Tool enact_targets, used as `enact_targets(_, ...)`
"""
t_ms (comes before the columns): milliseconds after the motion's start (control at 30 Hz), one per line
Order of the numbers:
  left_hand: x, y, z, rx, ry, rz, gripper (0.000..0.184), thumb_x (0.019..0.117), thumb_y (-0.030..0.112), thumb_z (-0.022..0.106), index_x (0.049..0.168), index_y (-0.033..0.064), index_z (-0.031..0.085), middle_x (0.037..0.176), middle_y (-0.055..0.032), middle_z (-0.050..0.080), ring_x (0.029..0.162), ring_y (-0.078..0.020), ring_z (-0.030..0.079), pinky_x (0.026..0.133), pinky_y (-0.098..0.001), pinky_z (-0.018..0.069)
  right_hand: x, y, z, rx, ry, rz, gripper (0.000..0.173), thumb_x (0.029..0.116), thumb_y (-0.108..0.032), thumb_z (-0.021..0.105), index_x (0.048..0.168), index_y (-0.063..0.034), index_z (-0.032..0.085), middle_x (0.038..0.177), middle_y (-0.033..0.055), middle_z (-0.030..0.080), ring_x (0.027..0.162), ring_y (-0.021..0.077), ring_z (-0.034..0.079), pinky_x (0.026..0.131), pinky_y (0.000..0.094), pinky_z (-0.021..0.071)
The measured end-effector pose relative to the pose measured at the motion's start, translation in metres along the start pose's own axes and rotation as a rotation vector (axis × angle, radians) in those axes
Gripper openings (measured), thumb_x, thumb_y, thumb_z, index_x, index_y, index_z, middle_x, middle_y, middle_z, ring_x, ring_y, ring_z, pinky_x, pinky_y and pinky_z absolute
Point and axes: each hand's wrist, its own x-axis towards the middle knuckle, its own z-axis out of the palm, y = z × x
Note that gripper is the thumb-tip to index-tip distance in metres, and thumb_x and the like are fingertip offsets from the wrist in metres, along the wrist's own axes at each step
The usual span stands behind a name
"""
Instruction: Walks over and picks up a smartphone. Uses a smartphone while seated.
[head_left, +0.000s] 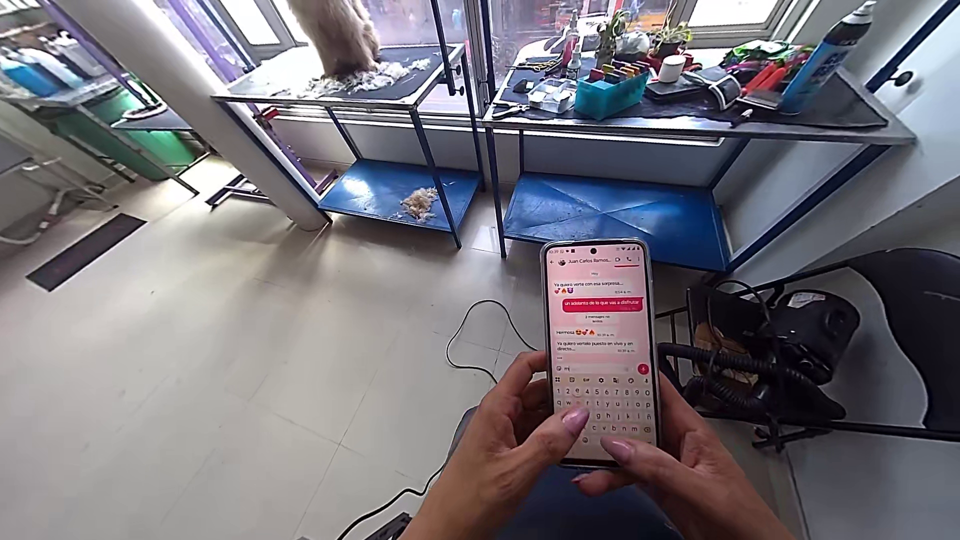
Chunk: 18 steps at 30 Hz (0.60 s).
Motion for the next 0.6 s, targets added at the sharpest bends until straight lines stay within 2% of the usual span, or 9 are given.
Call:
enact_targets(100,-0.006,0.0,-0.004,-0.013,-0.09,0.013,0.046,0.1047,0.019,0.055,0.142,-0.0027,0.038,0.122,-0.0069,0.068,0.11,-0.0139,0.068,0.096,-0.0331,0.0572,0.001,0.002,0.002,0.042,0.063,0.002,0.049,0.0963,-0.003,0.066,0.136,-0.0096,0.039,0.12,0.0102,0.071,0.097,0.0269,0.076,0.072,0.0448,0.0674)
enact_targets(167,-0.011,-0.001,-0.005,0.0,-0.117,0.022,0.048,0.1051,0.017,0.053,0.144,-0.0036,0.035,0.125,-0.0082,0.066,0.112,-0.0145,0.067,0.097,-0.0338,0.0571,0.002,0.005,0.005,0.066,0.12,0.005,0.043,0.096,-0.003,0.067,0.133,-0.0081,0.045,0.113,0.0119,0.074,0.089,0.0261,0.078,0.064,0.0425,0.0672)
enact_targets(200,-0.012,-0.001,-0.005,0.008,-0.113,0.028,0.047,0.1053,0.016,0.053,0.144,-0.0037,0.035,0.125,-0.0084,0.066,0.112,-0.0146,0.068,0.097,-0.0336,0.0573,0.002,0.006,0.005,0.069,0.12,0.009,0.043,0.096,-0.003,0.066,0.132,-0.008,0.045,0.113,0.0118,0.074,0.089,0.0257,0.078,0.063,0.0419,0.0671)
enact_targets(333,-0.015,-0.003,-0.01,0.035,-0.071,0.082,0.041,0.1048,0.006,0.052,0.142,-0.0049,0.037,0.122,-0.0086,0.068,0.11,-0.0134,0.069,0.096,-0.0315,0.0574,0.005,0.008,0.015,-0.004,0.097,-0.002,0.057,0.0885,0.001,0.073,0.134,-0.0088,0.041,0.116,0.0086,0.073,0.092,0.0248,0.077,0.067,0.0421,0.0676)
enact_targets(400,-0.017,0.0,-0.015,0.053,-0.07,0.1,0.042,0.105,0.008,0.053,0.142,-0.0063,0.037,0.122,-0.0093,0.068,0.11,-0.0133,0.069,0.096,-0.0311,0.0571,0.007,0.01,0.022,-0.028,0.123,0.0,0.06,0.0855,0.007,0.074,0.134,-0.0081,0.042,0.115,0.009,0.073,0.092,0.0246,0.077,0.065,0.0408,0.0676)
enact_targets(500,-0.017,0.0,-0.015,0.065,-0.001,0.109,0.041,0.1036,0.014,0.058,0.136,-0.0042,0.042,0.115,-0.0079,0.071,0.104,-0.0123,0.071,0.092,-0.0297,0.0589,0.008,0.013,0.031,-0.046,0.157,0.015,0.059,0.0861,0.01,0.072,0.134,-0.0076,0.042,0.114,0.0086,0.074,0.091,0.024,0.077,0.065,0.0402,0.0675)
enact_targets(600,-0.015,-0.002,-0.015,0.045,0.108,0.114,0.033,0.0999,0.008,0.062,0.128,-0.0021,0.049,0.105,-0.0072,0.075,0.095,-0.0126,0.074,0.085,-0.0282,0.061,0.008,0.016,0.034,-0.067,0.099,-0.001,0.065,0.0869,0.007,0.073,0.138,-0.008,0.037,0.12,0.0064,0.071,0.098,0.0242,0.076,0.074,0.0431,0.0676)
